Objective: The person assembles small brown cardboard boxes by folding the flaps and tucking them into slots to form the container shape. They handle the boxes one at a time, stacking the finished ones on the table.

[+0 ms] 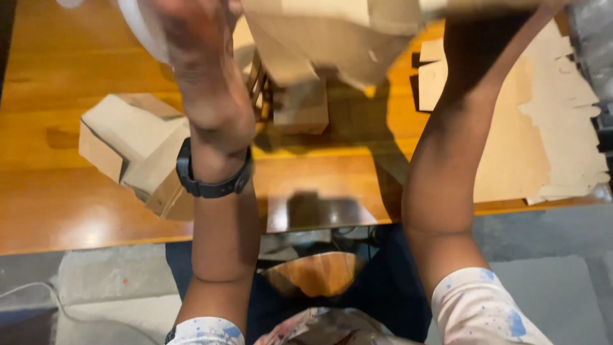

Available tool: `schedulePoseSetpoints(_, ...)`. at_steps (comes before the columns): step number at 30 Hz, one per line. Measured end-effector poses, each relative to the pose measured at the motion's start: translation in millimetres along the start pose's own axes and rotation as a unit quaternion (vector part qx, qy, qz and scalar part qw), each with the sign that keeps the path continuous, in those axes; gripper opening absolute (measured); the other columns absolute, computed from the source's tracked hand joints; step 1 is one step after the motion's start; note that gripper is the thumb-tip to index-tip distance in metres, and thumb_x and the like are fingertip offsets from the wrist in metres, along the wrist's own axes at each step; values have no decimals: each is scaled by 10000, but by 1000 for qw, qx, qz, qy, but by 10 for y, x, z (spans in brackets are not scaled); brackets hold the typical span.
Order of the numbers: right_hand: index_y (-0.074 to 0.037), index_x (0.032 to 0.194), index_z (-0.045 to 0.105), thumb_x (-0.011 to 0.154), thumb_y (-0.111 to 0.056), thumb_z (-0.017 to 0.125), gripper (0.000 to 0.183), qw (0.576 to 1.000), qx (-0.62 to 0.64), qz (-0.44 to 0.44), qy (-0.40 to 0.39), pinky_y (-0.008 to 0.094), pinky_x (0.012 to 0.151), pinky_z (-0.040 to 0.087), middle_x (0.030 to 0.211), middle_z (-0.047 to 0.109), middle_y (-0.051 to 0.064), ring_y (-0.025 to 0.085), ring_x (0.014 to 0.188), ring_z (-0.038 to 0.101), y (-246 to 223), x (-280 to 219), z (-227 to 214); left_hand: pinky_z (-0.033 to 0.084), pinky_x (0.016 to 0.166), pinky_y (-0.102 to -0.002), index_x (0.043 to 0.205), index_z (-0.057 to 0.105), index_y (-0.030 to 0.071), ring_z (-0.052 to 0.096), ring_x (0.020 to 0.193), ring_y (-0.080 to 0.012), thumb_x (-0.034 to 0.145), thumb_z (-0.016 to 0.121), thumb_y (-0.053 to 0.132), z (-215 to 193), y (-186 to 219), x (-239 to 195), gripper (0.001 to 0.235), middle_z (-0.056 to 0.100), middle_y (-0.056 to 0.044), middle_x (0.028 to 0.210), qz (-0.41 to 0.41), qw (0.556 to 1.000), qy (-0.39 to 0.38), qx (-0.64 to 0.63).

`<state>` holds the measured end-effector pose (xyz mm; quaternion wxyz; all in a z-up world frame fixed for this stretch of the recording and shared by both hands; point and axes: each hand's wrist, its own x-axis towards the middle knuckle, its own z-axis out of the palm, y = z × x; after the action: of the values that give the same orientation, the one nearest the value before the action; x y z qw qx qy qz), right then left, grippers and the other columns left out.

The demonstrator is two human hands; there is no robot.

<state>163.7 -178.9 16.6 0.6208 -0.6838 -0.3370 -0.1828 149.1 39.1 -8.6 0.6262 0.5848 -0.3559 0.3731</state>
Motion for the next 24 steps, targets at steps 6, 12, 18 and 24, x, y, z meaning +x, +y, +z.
schedulePoseSetpoints(6, 24, 890, 462, 889, -66, 500, 98, 993, -77, -86, 37, 270, 753, 345, 881, 464, 142, 206, 830, 446, -199, 240, -188, 403, 492, -259, 626, 493, 130, 561, 507, -99, 723, 450, 566, 274, 580, 600, 449, 533, 33, 530, -293, 915, -37, 273)
schedulePoseSetpoints(12, 43, 904, 428, 888, -119, 479, 170, 986, -67, -155, 4, 363, 903, 403, 1025, 483, 234, 294, 1003, 483, -458, 310, -123, 398, 680, -249, 927, 407, 103, 429, 756, -122, 669, 482, 141, 244, 662, 658, 272, 415, -26, 841, -196, 956, -86, 203)
schedulePoseSetpoints(18, 13, 917, 395, 878, -207, 449, 229, 985, -32, -166, -12, 405, 924, 493, 1084, 479, 301, 347, 1070, 517, -757, 214, 218, 364, 688, -211, 1083, 381, 98, 435, 795, -91, 854, 441, 249, 308, 575, 649, 281, 475, -30, 824, -292, 937, -159, -102)
schedulePoseSetpoints(24, -82, 1111, 368, 882, -340, 488, 365, 991, -50, -32, 118, 329, 873, 484, 1087, 528, 179, 301, 975, 592, -769, 272, 24, 382, 618, -206, 1053, 368, 67, 443, 683, -76, 895, 384, 257, 412, 668, 632, 247, 463, -32, 837, -200, 978, -35, -40)
